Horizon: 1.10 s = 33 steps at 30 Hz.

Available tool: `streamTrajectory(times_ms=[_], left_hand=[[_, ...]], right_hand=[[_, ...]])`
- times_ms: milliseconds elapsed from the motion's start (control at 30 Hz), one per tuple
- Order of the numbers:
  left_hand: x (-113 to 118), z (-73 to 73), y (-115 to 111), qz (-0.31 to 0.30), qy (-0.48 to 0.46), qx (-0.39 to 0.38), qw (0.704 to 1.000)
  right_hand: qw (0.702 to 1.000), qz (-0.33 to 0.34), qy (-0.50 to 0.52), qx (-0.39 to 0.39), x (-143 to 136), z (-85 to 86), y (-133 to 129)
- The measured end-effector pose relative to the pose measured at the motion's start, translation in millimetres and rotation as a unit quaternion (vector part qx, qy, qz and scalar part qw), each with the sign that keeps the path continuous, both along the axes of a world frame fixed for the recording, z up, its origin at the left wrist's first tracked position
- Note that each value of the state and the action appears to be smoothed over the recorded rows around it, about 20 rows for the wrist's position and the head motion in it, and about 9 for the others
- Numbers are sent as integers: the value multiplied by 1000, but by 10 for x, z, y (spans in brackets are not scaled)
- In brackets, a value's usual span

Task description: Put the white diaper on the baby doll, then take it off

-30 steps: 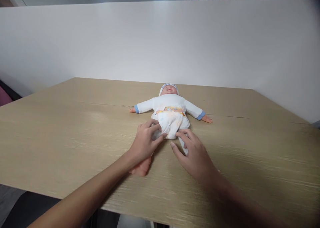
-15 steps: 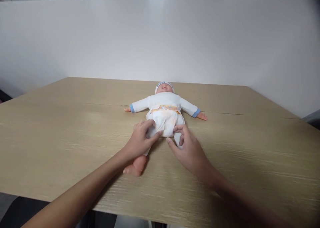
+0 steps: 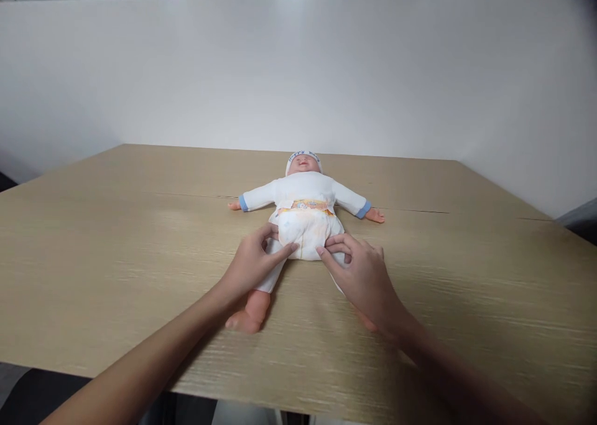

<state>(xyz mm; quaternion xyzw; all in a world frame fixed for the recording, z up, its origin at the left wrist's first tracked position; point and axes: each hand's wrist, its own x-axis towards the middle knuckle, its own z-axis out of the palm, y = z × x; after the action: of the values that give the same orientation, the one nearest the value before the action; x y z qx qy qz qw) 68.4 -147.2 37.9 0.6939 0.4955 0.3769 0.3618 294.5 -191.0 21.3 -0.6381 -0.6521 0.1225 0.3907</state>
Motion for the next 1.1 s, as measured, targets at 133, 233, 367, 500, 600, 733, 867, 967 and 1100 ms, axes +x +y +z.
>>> streamTrajectory(times_ms=[133,233,367,500,600,733,867,967,1100], left_hand=[[-19,6,35,-30,12,-7,999],[-34,-39,80,-41,-31,-30,998],[-31,-81,106,-46,-85,-61,993],[-26,-48,93,-43,-82,-71,993],[-29,-3,76,-51,-74,-84,992],[-28,26,69,-69,-87,-108,988],[-20,12,84,-71,-91,-124,986],[-11,-9,102,-74,-132,-145,978],[-3,-38,130,-83,-187,-165,965]], right_hand=[[1000,7,24,10,16,-19,10],[998,-11,66,-3,27,-22,10],[999,-12,41,-16,40,-18,8],[1000,1,-16,1,42,-33,2],[999,2,-41,13,18,-54,-16],[998,17,-58,7,-31,-73,-26],[1000,14,-8,-7,-44,-102,18],[999,5,49,-11,-25,-143,56],[998,-8,64,-20,7,-185,66]])
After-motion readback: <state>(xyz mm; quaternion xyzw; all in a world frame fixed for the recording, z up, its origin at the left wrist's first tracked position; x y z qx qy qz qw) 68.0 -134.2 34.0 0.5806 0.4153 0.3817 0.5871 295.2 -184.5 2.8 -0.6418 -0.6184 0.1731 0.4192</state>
